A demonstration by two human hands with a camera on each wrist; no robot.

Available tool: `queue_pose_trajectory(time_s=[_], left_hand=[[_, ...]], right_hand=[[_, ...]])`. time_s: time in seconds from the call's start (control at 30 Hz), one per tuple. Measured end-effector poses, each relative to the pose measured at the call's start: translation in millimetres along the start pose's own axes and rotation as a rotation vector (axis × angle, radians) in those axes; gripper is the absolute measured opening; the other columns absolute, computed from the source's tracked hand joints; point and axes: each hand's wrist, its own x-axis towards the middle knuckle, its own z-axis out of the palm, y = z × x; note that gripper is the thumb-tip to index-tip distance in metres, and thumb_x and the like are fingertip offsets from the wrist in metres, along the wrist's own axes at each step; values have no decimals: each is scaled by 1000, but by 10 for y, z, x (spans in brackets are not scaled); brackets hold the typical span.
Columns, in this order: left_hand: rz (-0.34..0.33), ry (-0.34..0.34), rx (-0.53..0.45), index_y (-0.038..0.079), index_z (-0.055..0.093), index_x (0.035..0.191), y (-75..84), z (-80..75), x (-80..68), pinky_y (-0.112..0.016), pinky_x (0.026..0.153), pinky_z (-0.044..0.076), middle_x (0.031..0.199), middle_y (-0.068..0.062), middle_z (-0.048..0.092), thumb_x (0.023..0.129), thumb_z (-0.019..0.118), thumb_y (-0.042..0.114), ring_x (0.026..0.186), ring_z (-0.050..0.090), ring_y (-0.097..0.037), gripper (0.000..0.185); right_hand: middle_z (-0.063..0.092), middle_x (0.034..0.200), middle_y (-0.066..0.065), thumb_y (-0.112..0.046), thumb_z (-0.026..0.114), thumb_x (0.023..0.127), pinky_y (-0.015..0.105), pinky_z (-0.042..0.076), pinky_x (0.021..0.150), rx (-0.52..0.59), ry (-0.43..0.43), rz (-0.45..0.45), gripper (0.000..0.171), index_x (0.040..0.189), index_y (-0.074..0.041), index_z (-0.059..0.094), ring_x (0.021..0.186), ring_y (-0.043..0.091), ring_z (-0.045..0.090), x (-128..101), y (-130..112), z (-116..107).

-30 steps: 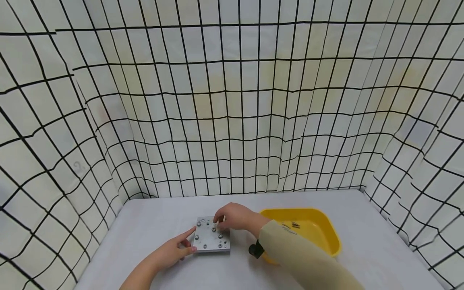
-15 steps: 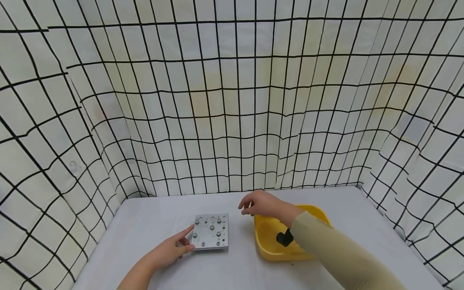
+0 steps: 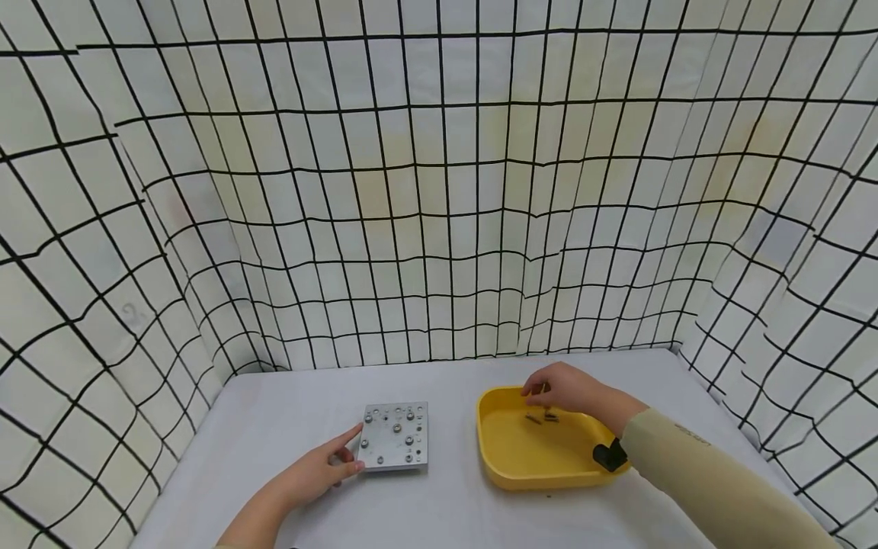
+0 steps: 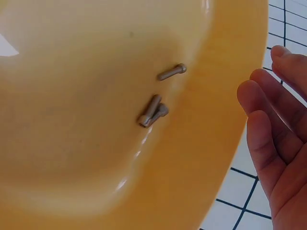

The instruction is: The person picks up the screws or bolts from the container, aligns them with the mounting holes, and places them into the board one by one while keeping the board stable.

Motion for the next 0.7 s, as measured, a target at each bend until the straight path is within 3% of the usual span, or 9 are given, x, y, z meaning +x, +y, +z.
queue_pose_trajectory(time_s=[0.17, 0.37, 0.7], left_hand=[[10, -7, -15, 20, 39, 154, -9, -3, -11, -32, 66, 43, 105, -2, 55, 86, 74, 44, 77, 53, -19, 81], [-2, -2, -8, 21, 39, 154, 3, 3, -20, -32, 66, 43, 105, -2, 56, 85, 74, 47, 77, 53, -19, 82], [-5, 3, -8, 21, 40, 153, 13, -13, -24, -33, 66, 42, 103, -1, 56, 85, 74, 45, 75, 53, -18, 80]], right_hand=[[66, 84, -5, -20, 71, 93, 28, 50, 66, 11, -12, 6, 14, 104, -13, 75, 74, 20, 65, -20, 50, 25], [62, 80, -11, -21, 72, 92, 27, 48, 66, -91, -29, 40, 14, 103, -13, 76, 71, 11, 56, 42, 67, 115], [62, 79, -7, -21, 75, 90, 30, 48, 65, -191, -96, 93, 7, 93, -15, 77, 66, 11, 55, 151, 58, 234]])
